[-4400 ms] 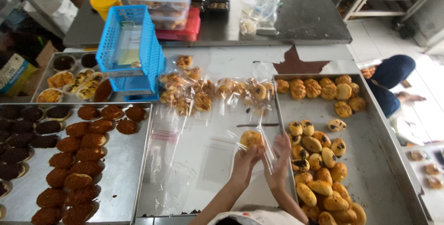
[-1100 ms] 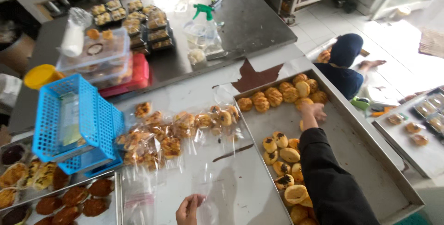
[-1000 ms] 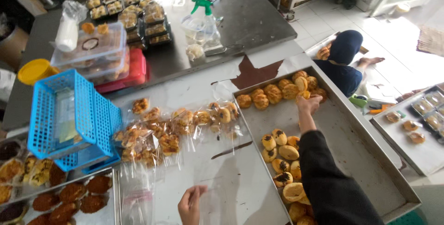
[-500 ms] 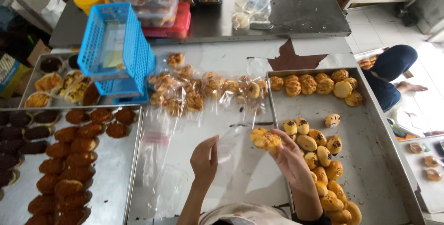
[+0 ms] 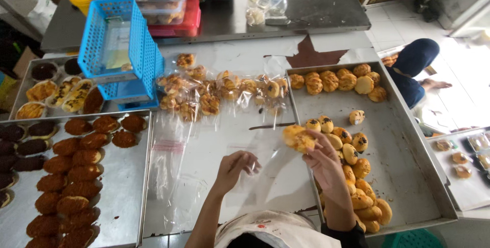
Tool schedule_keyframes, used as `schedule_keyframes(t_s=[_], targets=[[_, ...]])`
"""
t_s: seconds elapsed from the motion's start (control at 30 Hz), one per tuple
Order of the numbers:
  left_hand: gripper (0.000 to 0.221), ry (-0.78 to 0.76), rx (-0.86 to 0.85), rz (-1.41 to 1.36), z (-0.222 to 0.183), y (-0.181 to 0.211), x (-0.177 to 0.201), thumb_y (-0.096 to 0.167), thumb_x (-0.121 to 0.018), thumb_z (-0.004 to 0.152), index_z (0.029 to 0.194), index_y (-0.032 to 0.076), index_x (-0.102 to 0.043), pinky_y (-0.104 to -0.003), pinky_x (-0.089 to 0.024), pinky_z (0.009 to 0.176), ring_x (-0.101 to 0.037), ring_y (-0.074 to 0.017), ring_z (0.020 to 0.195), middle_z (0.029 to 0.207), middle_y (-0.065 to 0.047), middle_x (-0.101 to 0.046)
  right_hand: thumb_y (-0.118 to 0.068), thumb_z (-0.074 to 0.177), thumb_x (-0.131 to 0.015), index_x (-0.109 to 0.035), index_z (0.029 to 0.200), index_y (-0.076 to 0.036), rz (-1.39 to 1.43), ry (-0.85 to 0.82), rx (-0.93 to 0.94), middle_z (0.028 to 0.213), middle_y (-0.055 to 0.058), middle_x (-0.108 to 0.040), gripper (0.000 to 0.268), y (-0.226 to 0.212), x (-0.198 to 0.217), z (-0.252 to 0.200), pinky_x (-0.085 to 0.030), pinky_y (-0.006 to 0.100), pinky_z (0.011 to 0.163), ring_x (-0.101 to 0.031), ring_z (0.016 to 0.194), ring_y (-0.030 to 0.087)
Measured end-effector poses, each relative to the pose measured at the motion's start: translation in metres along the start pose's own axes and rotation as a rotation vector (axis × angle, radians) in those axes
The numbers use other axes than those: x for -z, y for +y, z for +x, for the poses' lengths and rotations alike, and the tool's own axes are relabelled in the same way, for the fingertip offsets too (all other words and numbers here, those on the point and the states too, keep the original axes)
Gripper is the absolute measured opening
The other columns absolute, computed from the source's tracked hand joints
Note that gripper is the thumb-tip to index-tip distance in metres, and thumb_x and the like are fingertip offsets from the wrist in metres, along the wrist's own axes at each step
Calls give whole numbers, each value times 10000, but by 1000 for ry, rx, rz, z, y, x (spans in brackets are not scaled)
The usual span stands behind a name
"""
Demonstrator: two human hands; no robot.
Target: The person packages baked goods by picking up individual pastries from a metal tray and placing them inside transparent plastic bags one at a time.
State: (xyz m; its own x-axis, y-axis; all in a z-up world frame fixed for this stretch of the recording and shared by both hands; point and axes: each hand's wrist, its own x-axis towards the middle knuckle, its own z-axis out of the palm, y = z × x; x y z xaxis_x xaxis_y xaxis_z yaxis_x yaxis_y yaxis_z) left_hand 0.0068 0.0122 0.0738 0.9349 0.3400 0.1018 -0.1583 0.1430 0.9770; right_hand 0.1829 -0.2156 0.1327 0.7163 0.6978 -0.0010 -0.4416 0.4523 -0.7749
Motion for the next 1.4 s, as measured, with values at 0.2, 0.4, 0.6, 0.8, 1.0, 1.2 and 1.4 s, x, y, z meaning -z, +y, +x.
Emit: schedule_keyframes(t_s=[0.2, 0.4, 0.6, 0.8, 1.0, 1.2, 1.4], targets=[[337, -115, 144, -16, -3, 4, -5, 221, -445, 1092, 1049, 8, -702, -212, -452, 479, -686, -94, 616, 804, -58, -750, 45, 908, -579, -554, 1379, 5, 13, -22, -24, 1161, 101, -656, 473, -2, -8, -8, -497, 217, 713, -605, 899, 91], [339, -179, 215, -1, -3, 4, -4, 228, -463, 1094, 1069, 15, -725, -195, -392, 457, -615, -62, 554, 746, -45, -734, 125, 952, -644, -604, 1416, 45, -233, -250, -4, 1107, 93, -630, 472, 4, 15, -18, -497, 224, 730, -574, 880, 91], [347, -230, 224, -13, -3, -6, 1, 253, -508, 1093, 1074, 6, -751, -203, -431, 497, -558, -49, 543, 700, -16, -679, 63, 874, -702, -629, 1263, -3, -623, -339, 74, 1212, 109, -662, 400, 5, 18, -8, -626, 339, 856, -730, 1067, 205], [278, -172, 205, 31, -2, -9, -1, 236, -567, 1063, 1082, 24, -745, -217, -458, 543, -545, -51, 585, 720, 2, -665, 54, 885, -732, -629, 1310, -13, -715, -396, 134, 1280, 150, -665, 442, 8, 12, -8, -657, 281, 844, -716, 1099, 207], [256, 37, -283, 537, 3, 16, -14, 147, -750, 910, 1143, 51, -711, -313, -519, 807, -665, -163, 880, 1015, -52, -729, 10, 862, -731, -640, 1327, -99, -1136, -373, 79, 1266, 108, -667, 486, 30, -1, -6, -632, 263, 691, -739, 976, 172], [306, 328, -146, 807, 4, 41, -46, 166, -776, 845, 1143, 105, -753, -356, -566, 780, -667, -231, 956, 1121, -78, -672, 28, 847, -684, -528, 1439, -103, -1068, -77, 178, 1234, 104, -717, 626, 39, -47, -18, -610, 290, 614, -715, 850, 182], [318, 392, -123, 361, 5, 31, -64, 123, -688, 944, 1244, 18, -665, -313, -625, 860, -702, -207, 1129, 1248, -111, -683, -53, 817, -785, -645, 1233, -59, -1269, 47, 424, 1132, 98, -719, 438, 50, -77, -22, -613, 327, 703, -726, 936, 215]])
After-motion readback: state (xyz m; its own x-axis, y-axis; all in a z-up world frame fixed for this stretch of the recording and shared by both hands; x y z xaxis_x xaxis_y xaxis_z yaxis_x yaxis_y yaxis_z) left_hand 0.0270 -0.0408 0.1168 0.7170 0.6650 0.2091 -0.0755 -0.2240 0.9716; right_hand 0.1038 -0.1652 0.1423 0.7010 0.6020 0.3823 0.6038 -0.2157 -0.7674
